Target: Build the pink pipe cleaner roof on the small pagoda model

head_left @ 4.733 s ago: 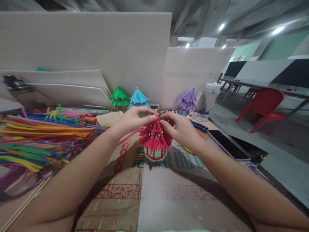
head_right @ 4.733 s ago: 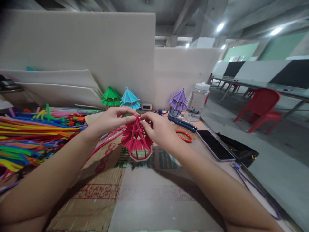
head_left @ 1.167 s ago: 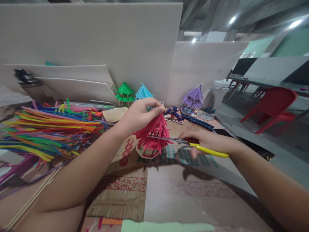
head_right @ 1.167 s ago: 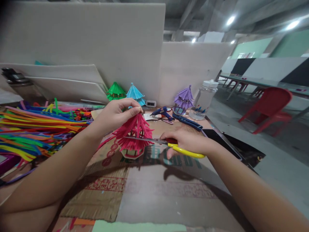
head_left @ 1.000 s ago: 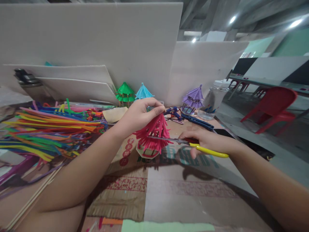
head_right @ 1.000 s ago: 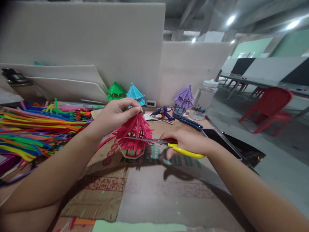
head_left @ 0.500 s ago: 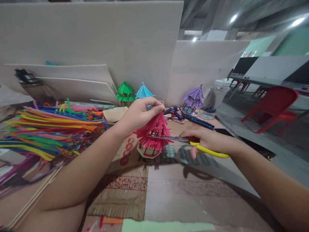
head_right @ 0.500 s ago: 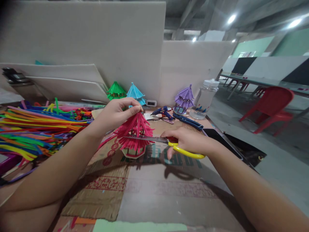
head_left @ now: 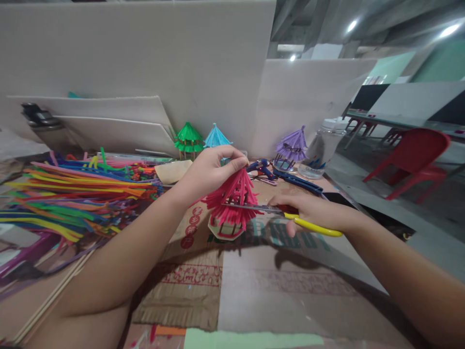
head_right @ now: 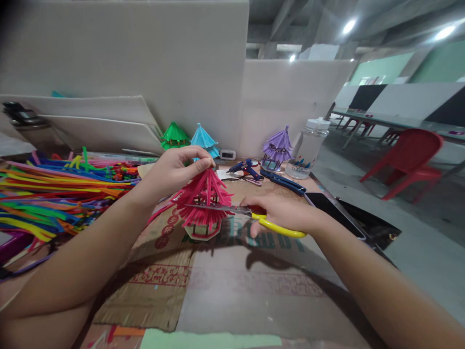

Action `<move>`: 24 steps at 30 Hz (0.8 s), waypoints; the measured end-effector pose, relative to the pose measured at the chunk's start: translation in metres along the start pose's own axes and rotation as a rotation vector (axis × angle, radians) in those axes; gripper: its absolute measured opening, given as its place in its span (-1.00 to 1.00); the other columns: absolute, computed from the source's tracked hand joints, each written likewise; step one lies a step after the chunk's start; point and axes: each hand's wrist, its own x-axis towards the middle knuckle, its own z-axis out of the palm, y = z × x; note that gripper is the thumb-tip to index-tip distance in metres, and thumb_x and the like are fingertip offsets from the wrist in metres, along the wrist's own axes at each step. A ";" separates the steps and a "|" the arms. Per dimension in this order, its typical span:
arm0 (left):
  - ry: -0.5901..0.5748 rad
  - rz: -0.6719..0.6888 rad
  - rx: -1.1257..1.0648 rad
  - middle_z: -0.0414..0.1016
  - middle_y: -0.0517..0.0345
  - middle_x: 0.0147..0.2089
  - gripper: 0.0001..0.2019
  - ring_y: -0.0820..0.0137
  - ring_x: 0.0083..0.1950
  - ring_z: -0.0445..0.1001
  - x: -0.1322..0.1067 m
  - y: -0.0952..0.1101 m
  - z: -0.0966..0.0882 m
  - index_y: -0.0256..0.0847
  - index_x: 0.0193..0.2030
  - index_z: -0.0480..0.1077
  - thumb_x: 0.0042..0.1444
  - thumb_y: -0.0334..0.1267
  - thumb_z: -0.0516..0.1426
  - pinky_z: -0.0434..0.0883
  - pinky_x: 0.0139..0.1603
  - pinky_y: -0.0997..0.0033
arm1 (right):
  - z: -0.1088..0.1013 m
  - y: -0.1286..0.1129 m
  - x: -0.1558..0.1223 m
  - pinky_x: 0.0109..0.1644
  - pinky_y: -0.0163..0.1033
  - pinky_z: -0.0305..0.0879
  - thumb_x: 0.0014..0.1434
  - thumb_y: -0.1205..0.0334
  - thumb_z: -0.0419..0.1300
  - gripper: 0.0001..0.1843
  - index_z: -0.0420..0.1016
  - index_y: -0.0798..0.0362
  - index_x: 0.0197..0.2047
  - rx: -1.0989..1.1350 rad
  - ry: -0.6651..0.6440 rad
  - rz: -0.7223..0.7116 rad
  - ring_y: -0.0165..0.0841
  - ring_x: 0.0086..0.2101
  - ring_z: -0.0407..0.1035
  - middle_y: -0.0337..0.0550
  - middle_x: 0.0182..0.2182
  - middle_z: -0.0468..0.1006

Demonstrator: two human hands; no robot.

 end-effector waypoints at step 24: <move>-0.021 0.039 0.030 0.62 0.07 -0.12 -0.71 0.31 -0.08 0.53 0.000 0.000 0.000 -0.27 -0.24 0.54 0.29 -0.10 0.11 0.34 0.03 0.37 | -0.002 0.001 -0.002 -0.18 -0.23 0.18 0.23 -0.05 0.21 -0.60 0.47 0.03 0.02 0.092 -0.050 -0.092 -0.23 -0.20 0.38 -0.14 -0.19 0.56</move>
